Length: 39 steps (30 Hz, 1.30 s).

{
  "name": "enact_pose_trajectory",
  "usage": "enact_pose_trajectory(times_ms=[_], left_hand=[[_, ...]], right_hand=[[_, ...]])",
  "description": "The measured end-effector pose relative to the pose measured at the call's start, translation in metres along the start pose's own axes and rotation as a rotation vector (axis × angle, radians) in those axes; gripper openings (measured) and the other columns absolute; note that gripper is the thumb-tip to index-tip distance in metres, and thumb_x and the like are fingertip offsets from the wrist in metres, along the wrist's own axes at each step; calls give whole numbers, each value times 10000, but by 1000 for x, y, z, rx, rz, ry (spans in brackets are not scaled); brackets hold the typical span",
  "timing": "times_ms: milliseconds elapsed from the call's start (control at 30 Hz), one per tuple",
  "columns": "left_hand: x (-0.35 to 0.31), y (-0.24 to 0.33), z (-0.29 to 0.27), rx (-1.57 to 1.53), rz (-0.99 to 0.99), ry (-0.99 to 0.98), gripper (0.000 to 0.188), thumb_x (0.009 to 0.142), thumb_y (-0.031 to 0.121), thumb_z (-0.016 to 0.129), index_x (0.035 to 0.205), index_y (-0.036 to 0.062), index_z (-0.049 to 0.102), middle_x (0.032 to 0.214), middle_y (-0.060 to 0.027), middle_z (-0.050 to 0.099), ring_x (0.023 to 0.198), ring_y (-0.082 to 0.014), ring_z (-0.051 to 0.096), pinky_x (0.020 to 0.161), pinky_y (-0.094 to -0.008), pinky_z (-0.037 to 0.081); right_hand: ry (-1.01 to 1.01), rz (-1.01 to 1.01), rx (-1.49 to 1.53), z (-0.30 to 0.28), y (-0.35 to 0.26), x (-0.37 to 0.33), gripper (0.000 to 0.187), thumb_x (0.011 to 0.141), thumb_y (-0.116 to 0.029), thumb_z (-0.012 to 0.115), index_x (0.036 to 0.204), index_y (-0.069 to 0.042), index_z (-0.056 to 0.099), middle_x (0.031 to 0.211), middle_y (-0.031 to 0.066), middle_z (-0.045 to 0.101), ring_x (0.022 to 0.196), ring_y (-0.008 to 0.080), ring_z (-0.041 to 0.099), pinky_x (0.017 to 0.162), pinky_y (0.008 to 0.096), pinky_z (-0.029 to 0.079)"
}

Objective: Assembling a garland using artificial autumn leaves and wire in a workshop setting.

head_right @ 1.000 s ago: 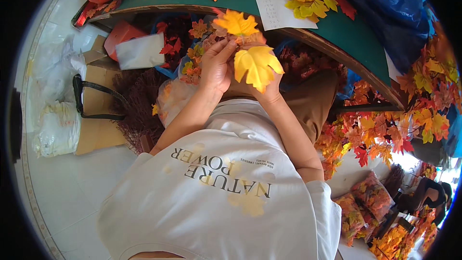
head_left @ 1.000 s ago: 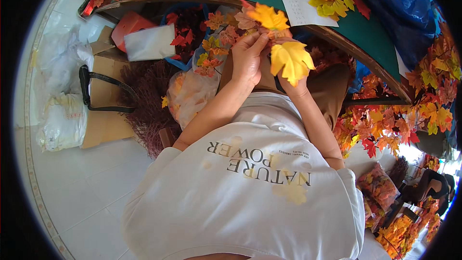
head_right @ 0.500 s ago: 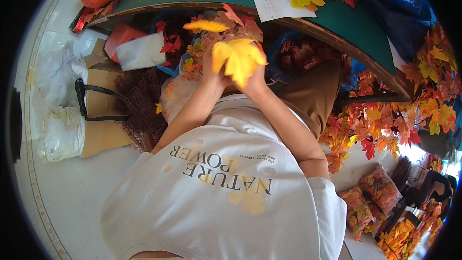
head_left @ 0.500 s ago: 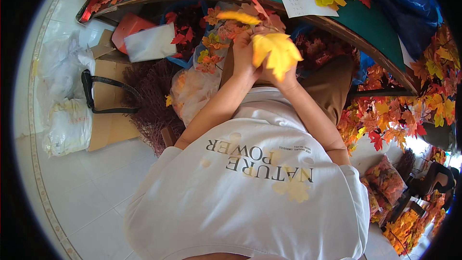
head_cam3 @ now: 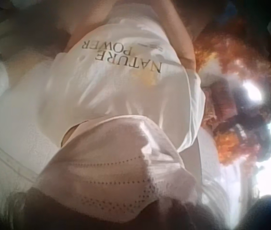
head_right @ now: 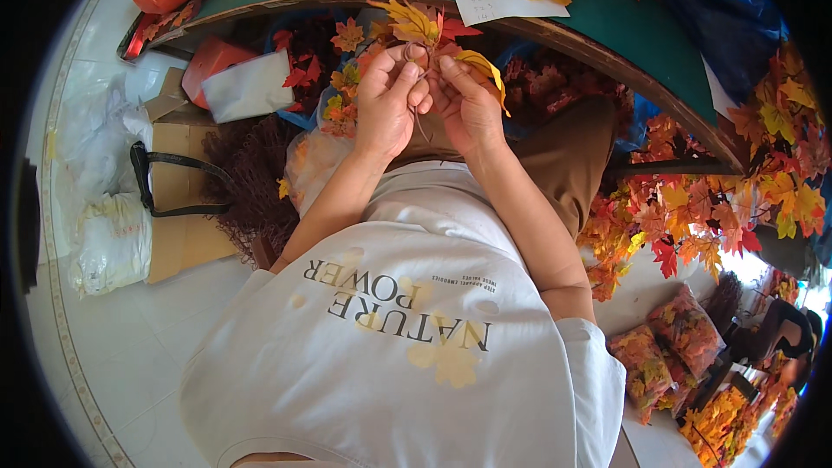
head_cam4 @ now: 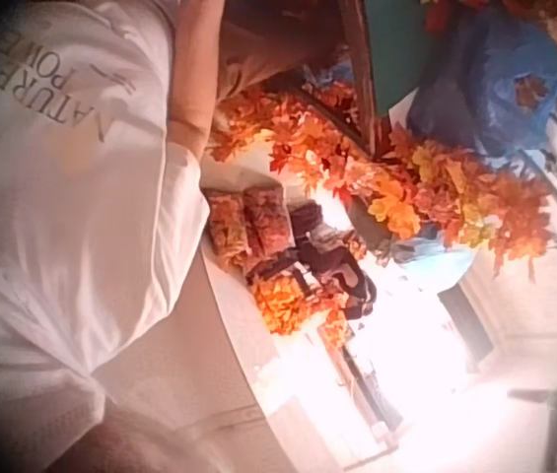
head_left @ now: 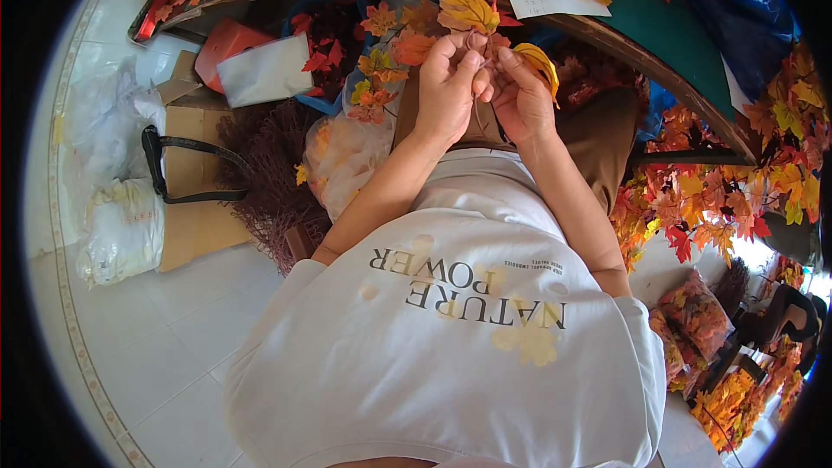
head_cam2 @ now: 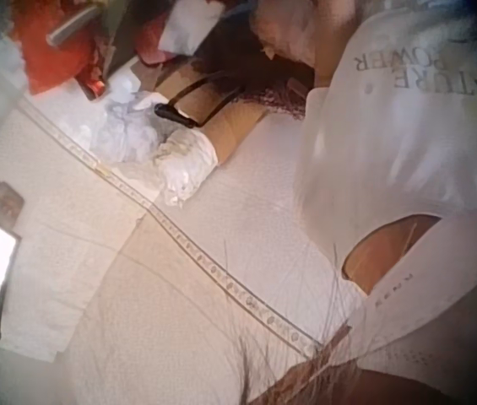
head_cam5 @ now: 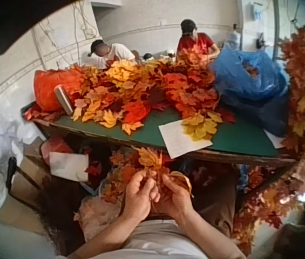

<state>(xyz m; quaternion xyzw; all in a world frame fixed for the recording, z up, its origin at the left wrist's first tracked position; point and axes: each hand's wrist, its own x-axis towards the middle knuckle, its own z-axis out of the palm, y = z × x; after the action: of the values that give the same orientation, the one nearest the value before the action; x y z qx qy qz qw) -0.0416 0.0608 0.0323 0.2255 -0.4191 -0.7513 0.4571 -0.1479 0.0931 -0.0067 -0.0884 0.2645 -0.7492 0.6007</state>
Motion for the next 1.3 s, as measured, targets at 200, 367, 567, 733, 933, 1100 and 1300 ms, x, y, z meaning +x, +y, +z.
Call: enact_pose_trajectory(times_ms=[200,367,567,733,933,1100,1300], left_hand=[[-2,-6,3,-114,-23,11,78,915,20,475,977,67,467,784,6,465,565,-57,398,512,-211,365],[-1,-9,2,-117,14,56,76,915,13,468,972,63,459,777,-6,463,573,-66,417,521,-225,385],[-1,-9,2,-124,4,66,83,912,1,467,974,53,450,790,-12,464,592,-76,440,533,-235,403],[-1,-11,1,-115,8,89,84,910,-5,465,975,45,448,783,-15,464,591,-80,443,524,-240,404],[3,-13,-4,-95,33,41,112,885,-41,465,959,35,430,839,-46,487,550,-92,468,475,-263,445],[5,-10,-7,-85,-18,6,115,878,-49,467,940,42,436,819,-41,474,525,-84,449,457,-249,413],[6,-11,-11,-108,-39,17,120,876,-50,470,928,54,442,819,-36,474,517,-75,435,446,-232,378]], right_hand=[[-120,46,11,3,2,-5,165,905,-170,526,970,-22,559,783,76,617,591,141,562,522,214,454],[-97,89,49,8,2,-8,185,914,-177,510,1004,-22,551,731,68,599,567,131,528,530,205,431],[-83,88,80,9,3,-7,133,912,-140,509,879,-14,536,664,99,589,542,129,525,519,207,443],[-72,83,67,10,4,-7,121,909,-131,518,876,-16,536,661,93,585,541,126,522,517,208,439],[-65,-42,25,5,12,-7,116,908,-113,514,880,-7,551,661,76,576,550,124,524,523,210,435],[-134,-47,49,9,12,-13,134,908,-104,509,923,16,566,664,80,574,565,135,533,536,218,430],[-133,-62,1,9,17,-13,222,926,-142,497,1066,24,545,689,44,566,585,96,496,583,206,422]])
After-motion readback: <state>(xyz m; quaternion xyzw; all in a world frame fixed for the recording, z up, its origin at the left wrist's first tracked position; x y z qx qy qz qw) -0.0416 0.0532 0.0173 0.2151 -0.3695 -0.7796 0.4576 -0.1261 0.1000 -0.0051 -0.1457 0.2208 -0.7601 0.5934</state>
